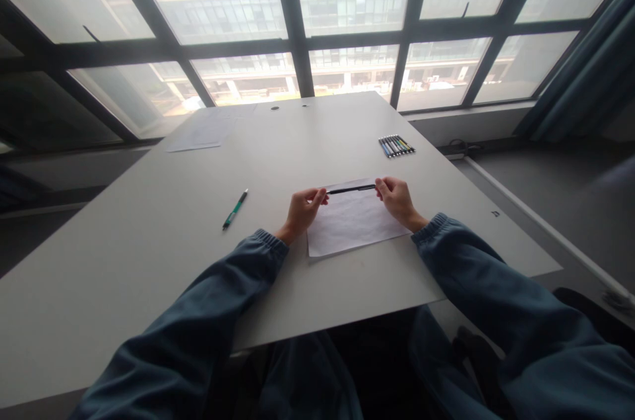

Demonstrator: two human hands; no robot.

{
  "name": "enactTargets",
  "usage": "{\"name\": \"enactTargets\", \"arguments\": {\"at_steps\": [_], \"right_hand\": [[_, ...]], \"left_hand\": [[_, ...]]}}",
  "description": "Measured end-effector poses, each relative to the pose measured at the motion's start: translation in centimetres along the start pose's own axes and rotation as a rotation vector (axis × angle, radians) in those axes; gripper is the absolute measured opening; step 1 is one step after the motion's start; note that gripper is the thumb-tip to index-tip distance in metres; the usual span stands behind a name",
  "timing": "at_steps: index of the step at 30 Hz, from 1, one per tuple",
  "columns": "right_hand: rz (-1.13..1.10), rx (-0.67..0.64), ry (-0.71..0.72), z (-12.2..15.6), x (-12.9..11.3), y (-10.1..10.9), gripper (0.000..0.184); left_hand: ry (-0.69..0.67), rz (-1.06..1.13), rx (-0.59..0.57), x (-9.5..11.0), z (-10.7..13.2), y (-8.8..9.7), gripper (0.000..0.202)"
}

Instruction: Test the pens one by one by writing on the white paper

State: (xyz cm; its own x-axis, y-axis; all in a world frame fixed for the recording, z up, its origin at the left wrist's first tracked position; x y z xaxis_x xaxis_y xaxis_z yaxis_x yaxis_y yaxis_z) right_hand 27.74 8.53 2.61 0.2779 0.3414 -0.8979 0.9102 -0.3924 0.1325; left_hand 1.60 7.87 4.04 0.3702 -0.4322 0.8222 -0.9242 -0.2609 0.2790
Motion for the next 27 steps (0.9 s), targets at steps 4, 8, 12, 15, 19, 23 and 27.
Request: {"name": "enactTargets", "arguments": {"at_steps": [4, 8, 12, 15, 19, 23, 27], "right_hand": [[0.001, 0.002, -0.006, 0.03, 0.15, -0.04, 0.052], [-0.005, 0.001, -0.003, 0.02, 0.19, -0.04, 0.052], [-0.004, 0.000, 0.001, -0.03, 0.13, -0.05, 0.053], [0.007, 0.004, 0.007, -0.04, 0.01, -0.01, 0.054], [0.012, 0.002, 0.010, 0.02, -0.11, 0.01, 0.055], [0.009, 0.003, 0.007, 0.00, 0.00, 0.02, 0.055], [0.002, 0.000, 0.004, -0.05, 0.18, -0.04, 0.055]], "left_hand": [[-0.001, -0.003, 0.000, 0.12, 0.01, 0.00, 0.047], [-0.010, -0.008, 0.002, 0.22, 0.01, 0.01, 0.048], [-0.020, -0.024, 0.001, 0.14, -0.01, 0.00, 0.047], [-0.022, -0.035, -0.012, 0.06, 0.00, -0.07, 0.047], [-0.022, -0.031, -0.016, 0.03, -0.01, -0.05, 0.047], [-0.026, -0.032, -0.014, 0.10, 0.00, -0.03, 0.047], [-0.032, -0.025, -0.012, 0.24, 0.00, -0.02, 0.048]]}}
Point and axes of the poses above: each hand's wrist, its own z-axis away from the middle knuckle, its own y-axis out of the back of the hand, x = y × z, the point moved 8 cm from there along -z, towards the middle knuckle, and after that the axes turned 13 degrees about x, right-handed, at the moved point
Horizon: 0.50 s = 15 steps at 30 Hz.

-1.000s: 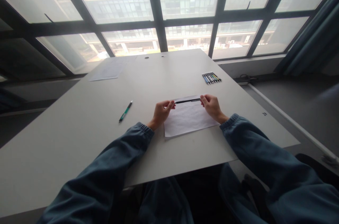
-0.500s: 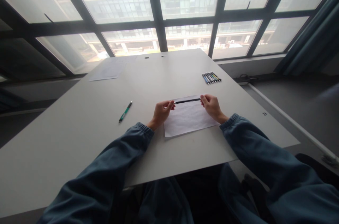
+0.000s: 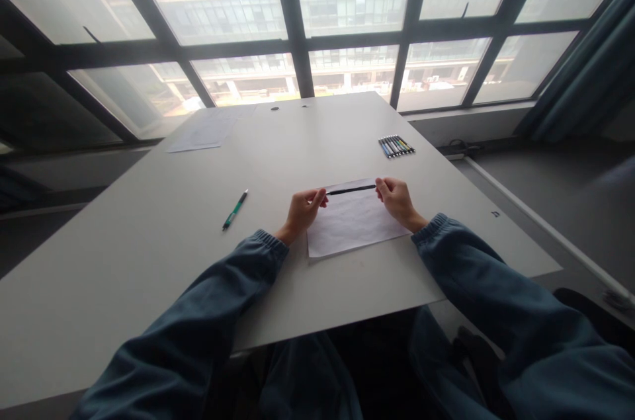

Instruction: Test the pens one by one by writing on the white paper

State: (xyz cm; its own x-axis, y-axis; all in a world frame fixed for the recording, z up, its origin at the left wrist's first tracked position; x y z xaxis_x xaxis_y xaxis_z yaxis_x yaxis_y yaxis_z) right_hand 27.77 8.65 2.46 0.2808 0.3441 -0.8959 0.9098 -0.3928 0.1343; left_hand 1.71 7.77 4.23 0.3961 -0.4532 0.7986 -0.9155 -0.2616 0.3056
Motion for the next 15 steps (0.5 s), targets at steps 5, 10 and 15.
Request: {"name": "enactTargets", "arguments": {"at_steps": [5, 10, 15], "right_hand": [[-0.007, -0.002, 0.001, 0.07, -0.16, -0.03, 0.056], [-0.007, 0.000, -0.005, 0.18, -0.41, -0.04, 0.058], [-0.004, -0.009, 0.012, 0.15, -0.39, -0.17, 0.057]], "left_hand": [[0.006, 0.013, -0.005, -0.10, -0.02, -0.10, 0.049], [0.009, 0.017, 0.006, -0.13, 0.05, -0.01, 0.048], [0.014, 0.014, 0.019, -0.14, 0.16, 0.18, 0.048]]}}
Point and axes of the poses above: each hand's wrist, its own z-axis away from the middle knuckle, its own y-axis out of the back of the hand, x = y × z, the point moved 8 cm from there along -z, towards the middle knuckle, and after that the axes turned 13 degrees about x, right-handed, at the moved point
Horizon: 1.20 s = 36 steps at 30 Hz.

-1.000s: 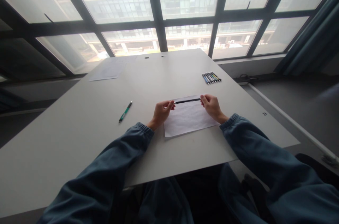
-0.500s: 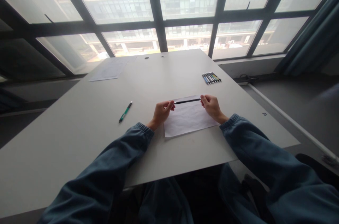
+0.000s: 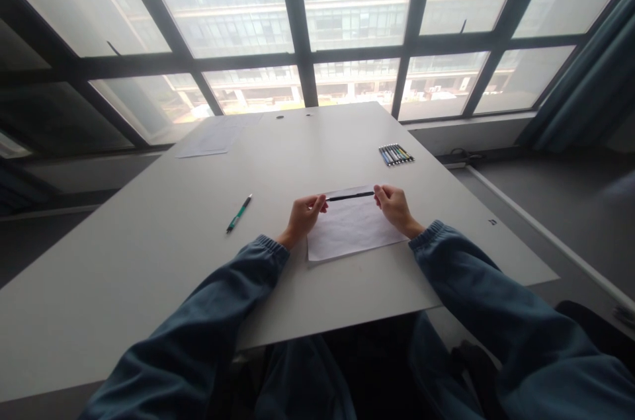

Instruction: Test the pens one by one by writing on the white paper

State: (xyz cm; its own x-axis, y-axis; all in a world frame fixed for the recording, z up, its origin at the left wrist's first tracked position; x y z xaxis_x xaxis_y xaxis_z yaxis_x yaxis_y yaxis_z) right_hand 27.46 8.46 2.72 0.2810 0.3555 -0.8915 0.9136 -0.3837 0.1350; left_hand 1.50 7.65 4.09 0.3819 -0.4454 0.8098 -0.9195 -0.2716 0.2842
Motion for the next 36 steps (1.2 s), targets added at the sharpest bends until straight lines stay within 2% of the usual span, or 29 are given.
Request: {"name": "enactTargets", "arguments": {"at_steps": [6, 10, 12, 15, 19, 21, 24, 26, 31, 36], "right_hand": [[-0.052, 0.011, -0.042, -0.1, 0.6, -0.3, 0.053], [-0.197, 0.001, -0.203, 0.2, 1.2, -0.7, 0.044], [-0.274, -0.036, -0.269, 0.5, 1.0, -1.2, 0.041], [-0.320, -0.106, -0.287, 0.9, 0.1, -1.7, 0.040], [-0.355, -0.099, -0.308, 1.1, -0.2, -1.6, 0.037], [-0.366, -0.103, -0.327, 1.2, 0.0, -1.7, 0.036], [-0.356, -0.125, -0.348, 1.3, 0.3, -1.9, 0.037], [-0.348, -0.141, -0.357, 1.4, 0.5, -1.9, 0.039], [-0.354, -0.154, -0.372, 1.4, 0.8, -2.0, 0.043], [-0.417, -0.176, -0.401, 1.4, 1.0, -2.2, 0.041]], "left_hand": [[-0.012, -0.008, -0.008, -0.2, 0.0, 0.0, 0.046], [-0.028, -0.022, 0.002, -0.2, 0.0, 0.2, 0.039], [-0.037, -0.030, 0.003, -0.2, 0.0, 0.2, 0.037], [-0.046, -0.033, 0.006, -0.3, 0.0, 0.3, 0.036], [-0.062, -0.005, 0.018, -0.2, 0.0, 0.2, 0.033], [-0.115, -0.007, 0.013, 0.2, 0.0, 0.1, 0.034], [-0.231, -0.072, 0.026, 1.1, 0.2, 0.1, 0.019], [-0.305, -0.137, 0.034, 1.7, 0.4, 0.2, 0.017], [-0.494, -0.322, -0.104, 3.1, 1.2, -0.7, 0.019], [-0.524, -0.375, -0.182, 3.5, 1.5, -1.2, 0.023]]}}
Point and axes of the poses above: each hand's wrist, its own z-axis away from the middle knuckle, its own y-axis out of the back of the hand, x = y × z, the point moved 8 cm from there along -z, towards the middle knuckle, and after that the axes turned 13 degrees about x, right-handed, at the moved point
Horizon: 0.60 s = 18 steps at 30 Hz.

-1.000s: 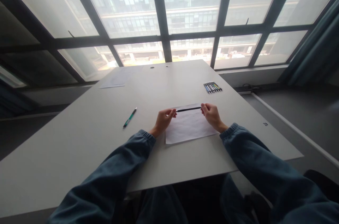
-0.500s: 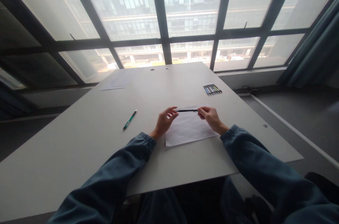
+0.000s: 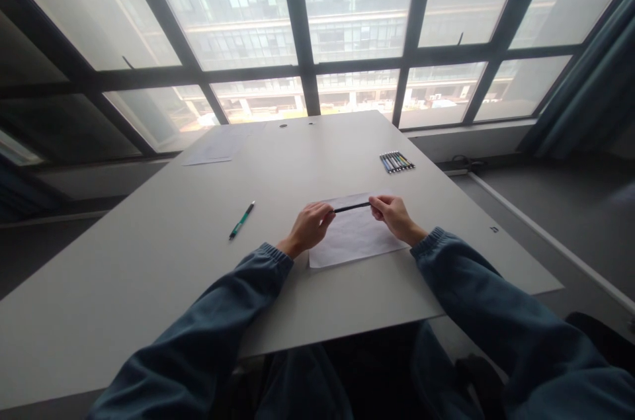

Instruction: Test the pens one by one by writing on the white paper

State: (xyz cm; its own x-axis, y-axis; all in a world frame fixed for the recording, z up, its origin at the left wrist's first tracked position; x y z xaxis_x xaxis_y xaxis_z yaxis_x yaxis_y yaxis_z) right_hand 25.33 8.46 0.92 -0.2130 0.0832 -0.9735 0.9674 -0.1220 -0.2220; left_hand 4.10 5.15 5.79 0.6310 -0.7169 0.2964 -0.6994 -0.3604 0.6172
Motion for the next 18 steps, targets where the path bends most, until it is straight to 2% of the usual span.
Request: {"name": "enactTargets", "arguments": {"at_steps": [5, 10, 12, 15, 18], "right_hand": [[-0.004, -0.017, 0.023, 0.0, 0.1, -0.1, 0.038], [0.001, -0.021, 0.043, 0.0, 0.1, -0.2, 0.037], [-0.004, -0.017, 0.045, 0.0, 0.0, -0.1, 0.036], [-0.003, 0.015, 0.052, -0.1, -0.1, 0.1, 0.035], [0.000, 0.050, 0.063, -0.2, -0.2, 0.4, 0.035]], "left_hand": [[0.039, 0.062, -0.004, -0.5, 0.2, -0.3, 0.036], [0.154, 0.130, -0.028, -1.6, 0.5, -0.9, 0.051], [0.191, 0.169, -0.034, -2.0, 0.6, -1.1, 0.050], [0.251, 0.221, 0.032, -2.5, 0.6, -0.7, 0.037], [0.227, 0.225, 0.131, -2.2, 0.3, 0.1, 0.043]]}}
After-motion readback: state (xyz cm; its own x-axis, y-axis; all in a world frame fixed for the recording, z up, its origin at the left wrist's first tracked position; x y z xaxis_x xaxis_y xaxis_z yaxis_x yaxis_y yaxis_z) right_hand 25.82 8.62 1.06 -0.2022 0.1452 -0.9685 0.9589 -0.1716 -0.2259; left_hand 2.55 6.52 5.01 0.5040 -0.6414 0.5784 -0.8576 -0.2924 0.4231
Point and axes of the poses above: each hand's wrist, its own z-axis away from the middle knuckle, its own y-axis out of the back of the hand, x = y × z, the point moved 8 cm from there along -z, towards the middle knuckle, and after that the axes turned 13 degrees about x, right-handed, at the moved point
